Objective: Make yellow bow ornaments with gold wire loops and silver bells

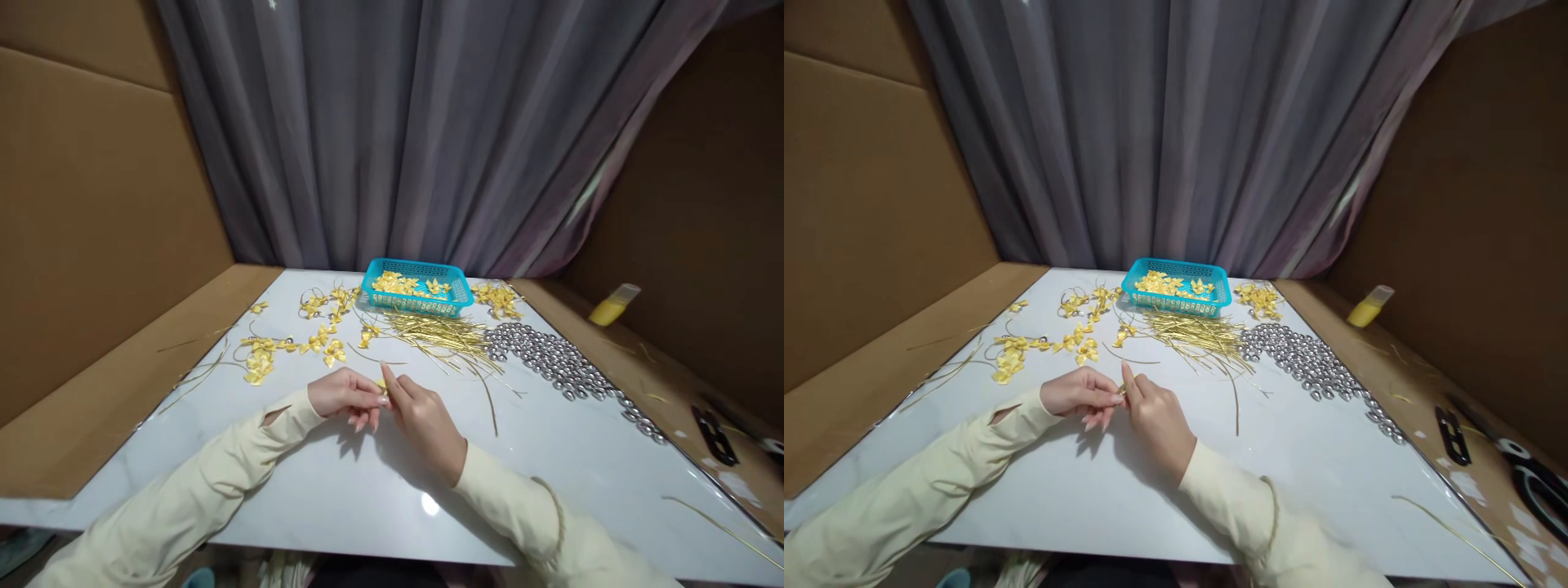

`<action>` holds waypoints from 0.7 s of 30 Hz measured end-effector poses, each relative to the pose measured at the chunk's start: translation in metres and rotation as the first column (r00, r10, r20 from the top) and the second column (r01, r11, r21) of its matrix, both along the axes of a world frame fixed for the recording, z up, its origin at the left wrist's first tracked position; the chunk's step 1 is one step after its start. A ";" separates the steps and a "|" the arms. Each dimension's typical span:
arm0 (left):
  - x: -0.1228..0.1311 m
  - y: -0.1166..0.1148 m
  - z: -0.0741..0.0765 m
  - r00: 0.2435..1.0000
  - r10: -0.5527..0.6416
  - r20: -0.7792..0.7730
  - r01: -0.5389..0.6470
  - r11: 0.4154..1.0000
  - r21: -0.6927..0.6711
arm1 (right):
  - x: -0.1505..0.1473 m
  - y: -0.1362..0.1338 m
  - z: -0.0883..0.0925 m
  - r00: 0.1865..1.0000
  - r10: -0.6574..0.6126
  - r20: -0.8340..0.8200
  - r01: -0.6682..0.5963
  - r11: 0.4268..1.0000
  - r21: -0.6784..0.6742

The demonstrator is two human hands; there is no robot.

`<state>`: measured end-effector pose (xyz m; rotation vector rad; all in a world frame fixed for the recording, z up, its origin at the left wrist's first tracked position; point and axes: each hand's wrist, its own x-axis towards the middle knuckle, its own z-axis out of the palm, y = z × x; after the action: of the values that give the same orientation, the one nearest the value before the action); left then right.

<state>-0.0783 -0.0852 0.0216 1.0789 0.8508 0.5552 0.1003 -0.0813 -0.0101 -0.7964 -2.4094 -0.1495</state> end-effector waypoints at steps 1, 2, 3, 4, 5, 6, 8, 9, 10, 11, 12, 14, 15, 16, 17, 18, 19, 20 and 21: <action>0.000 0.000 0.000 1.000 -0.001 -0.002 0.001 1.000 -0.004 | 0.000 0.000 0.001 1.000 0.015 -0.021 -0.015 1.000 0.004; -0.001 0.000 0.000 1.000 -0.003 -0.004 0.003 1.000 -0.009 | 0.000 -0.001 0.002 0.999 0.036 -0.041 -0.035 0.999 0.013; -0.001 -0.001 0.000 1.000 -0.005 -0.007 0.005 1.000 -0.014 | 0.000 -0.001 0.003 0.997 0.061 -0.053 -0.060 0.998 0.026; -0.002 -0.001 0.000 1.000 -0.008 -0.010 0.008 1.000 -0.018 | 0.000 0.000 0.004 0.994 0.090 -0.055 -0.087 0.995 0.046; -0.003 -0.001 0.001 1.000 -0.011 -0.014 0.011 1.000 -0.020 | 0.001 0.000 0.005 0.991 0.120 -0.050 -0.117 0.991 0.072; -0.003 -0.001 0.001 1.000 -0.015 -0.020 0.014 1.000 -0.020 | 0.002 0.000 0.005 0.988 0.149 -0.041 -0.144 0.984 0.103; -0.004 -0.001 0.002 0.999 -0.021 -0.043 0.021 1.000 -0.012 | 0.004 0.001 0.004 0.982 0.189 -0.020 -0.185 0.973 0.139; -0.004 -0.001 0.003 0.998 -0.022 -0.061 0.022 1.000 -0.003 | 0.004 0.002 0.003 0.981 0.196 -0.013 -0.192 0.971 0.141; -0.004 -0.001 0.003 0.996 -0.021 -0.083 0.022 1.000 0.009 | 0.005 0.002 0.003 0.981 0.192 -0.004 -0.190 0.973 0.133; -0.003 -0.001 0.004 0.994 -0.014 -0.110 0.017 0.999 0.028 | 0.006 0.003 0.002 0.984 0.181 0.007 -0.180 0.976 0.119; -0.003 -0.002 0.004 0.990 0.008 -0.144 0.001 0.998 0.062 | 0.006 0.003 0.001 0.986 0.166 0.018 -0.166 0.981 0.104; 0.000 -0.003 0.004 0.972 0.103 -0.210 -0.068 0.983 0.168 | 0.006 0.005 -0.001 0.992 0.126 0.029 -0.128 0.988 0.086; 0.002 -0.004 0.003 0.958 0.166 -0.233 -0.111 0.967 0.231 | 0.005 0.005 -0.001 0.994 0.100 0.033 -0.102 0.991 0.081; 0.004 -0.006 0.003 0.942 0.230 -0.244 -0.156 0.945 0.288 | 0.005 0.006 -0.002 0.997 0.073 0.037 -0.075 0.994 0.079; 0.006 -0.008 0.002 0.923 0.290 -0.252 -0.194 0.917 0.348 | 0.005 0.006 -0.002 0.998 0.047 0.041 -0.050 0.996 0.078; 0.008 -0.011 0.001 0.907 0.333 -0.258 -0.215 0.892 0.397 | 0.004 0.007 -0.002 0.999 0.025 0.047 -0.028 0.997 0.078; 0.010 -0.013 0.000 0.883 0.383 -0.273 -0.226 0.854 0.469 | 0.004 0.007 -0.002 0.999 0.008 0.053 -0.012 0.997 0.076; 0.012 -0.015 -0.001 0.839 0.450 -0.306 -0.200 0.778 0.596 | 0.004 0.007 -0.003 0.998 -0.003 0.061 -0.002 0.997 0.074; 0.014 -0.018 -0.002 0.804 0.497 -0.325 -0.154 0.703 0.694 | 0.004 0.007 -0.003 0.998 -0.010 0.068 0.005 0.998 0.070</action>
<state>-0.0643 -0.1028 0.0196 1.7645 1.3909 0.9526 0.1042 -0.0746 -0.0126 -0.7800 -2.4516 -0.2660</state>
